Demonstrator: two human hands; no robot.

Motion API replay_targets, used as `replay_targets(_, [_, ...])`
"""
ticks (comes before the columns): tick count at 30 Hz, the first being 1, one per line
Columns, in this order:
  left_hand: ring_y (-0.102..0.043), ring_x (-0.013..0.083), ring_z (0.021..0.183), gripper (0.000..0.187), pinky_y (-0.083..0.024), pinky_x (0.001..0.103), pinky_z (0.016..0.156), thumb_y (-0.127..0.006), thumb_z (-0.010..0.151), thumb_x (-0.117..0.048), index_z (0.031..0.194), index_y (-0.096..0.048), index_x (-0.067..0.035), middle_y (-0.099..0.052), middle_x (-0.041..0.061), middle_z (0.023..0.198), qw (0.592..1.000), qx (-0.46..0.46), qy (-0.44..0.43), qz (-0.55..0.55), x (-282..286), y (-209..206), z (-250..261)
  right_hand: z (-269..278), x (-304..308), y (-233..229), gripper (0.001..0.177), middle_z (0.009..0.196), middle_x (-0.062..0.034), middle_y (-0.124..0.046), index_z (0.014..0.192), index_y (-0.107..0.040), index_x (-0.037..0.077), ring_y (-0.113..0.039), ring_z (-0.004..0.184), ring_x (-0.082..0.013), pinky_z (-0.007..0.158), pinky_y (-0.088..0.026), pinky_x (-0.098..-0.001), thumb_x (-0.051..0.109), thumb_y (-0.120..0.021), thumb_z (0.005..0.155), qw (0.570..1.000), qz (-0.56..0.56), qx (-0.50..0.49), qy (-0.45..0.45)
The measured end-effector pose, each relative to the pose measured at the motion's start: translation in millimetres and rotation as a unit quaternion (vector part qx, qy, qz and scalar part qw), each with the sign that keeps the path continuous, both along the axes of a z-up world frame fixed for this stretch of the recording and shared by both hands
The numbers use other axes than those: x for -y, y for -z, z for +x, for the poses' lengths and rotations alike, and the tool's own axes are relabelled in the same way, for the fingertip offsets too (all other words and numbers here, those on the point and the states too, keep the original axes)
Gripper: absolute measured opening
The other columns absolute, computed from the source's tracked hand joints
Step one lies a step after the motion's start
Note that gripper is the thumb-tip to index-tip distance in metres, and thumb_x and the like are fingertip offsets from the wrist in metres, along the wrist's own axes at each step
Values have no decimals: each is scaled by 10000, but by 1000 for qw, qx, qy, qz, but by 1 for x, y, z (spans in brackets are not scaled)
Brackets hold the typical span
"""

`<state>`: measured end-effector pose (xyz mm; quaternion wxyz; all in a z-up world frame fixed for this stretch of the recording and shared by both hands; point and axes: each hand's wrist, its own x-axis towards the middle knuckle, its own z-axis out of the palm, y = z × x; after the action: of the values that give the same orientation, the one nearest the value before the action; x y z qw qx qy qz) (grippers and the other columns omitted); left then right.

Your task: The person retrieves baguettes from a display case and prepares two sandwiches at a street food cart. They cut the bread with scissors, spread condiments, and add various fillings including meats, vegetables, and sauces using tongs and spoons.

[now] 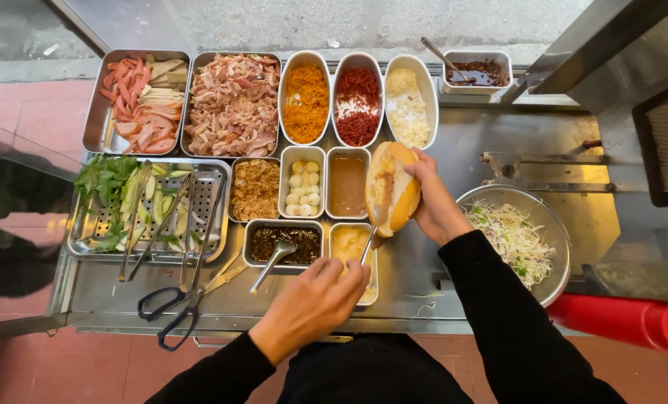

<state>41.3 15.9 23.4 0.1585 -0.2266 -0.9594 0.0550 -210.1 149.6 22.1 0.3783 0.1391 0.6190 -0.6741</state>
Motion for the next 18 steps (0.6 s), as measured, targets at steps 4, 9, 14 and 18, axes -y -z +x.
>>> replay_targets(4, [-629,228,883,387,-575,359,730,-632,1071,-96,1445,-656,4,-647,83,1173,993,45,26,107,6,-34,2,2,-4,0,672,1483,-63,-583,1653,-400,252,-616,1303,-185,1009,-549,-347,251,-505,990,999,-19,-19,-22])
replay_targets(9, [-783,313,738,221,-604,434,635,-646,1118,-119,1282,-774,-43,-765,135,914,837,110,-97,528,24,-47,-39,35,-16,-3,766,1661,-171,-491,1708,-362,292,-535,1464,-343,1100,-494,-498,273,-518,959,986,-15,-102,-128])
replay_targets(14, [-831,222,615,289,-646,320,607,-629,1113,-220,1069,-864,-57,-805,106,648,716,140,-246,639,57,-34,-84,52,-37,5,833,1779,-239,-471,1770,-388,274,-495,1602,-390,1300,-415,-601,216,-611,969,963,-61,-177,-193])
replay_targets(18, [-832,241,590,283,-698,321,580,-620,1094,-157,1018,-847,-4,-790,159,645,652,98,-276,699,59,-44,-93,50,-47,23,838,1817,-221,-418,1779,-376,251,-441,1623,-389,1313,-387,-596,191,-572,966,966,-79,-178,-170])
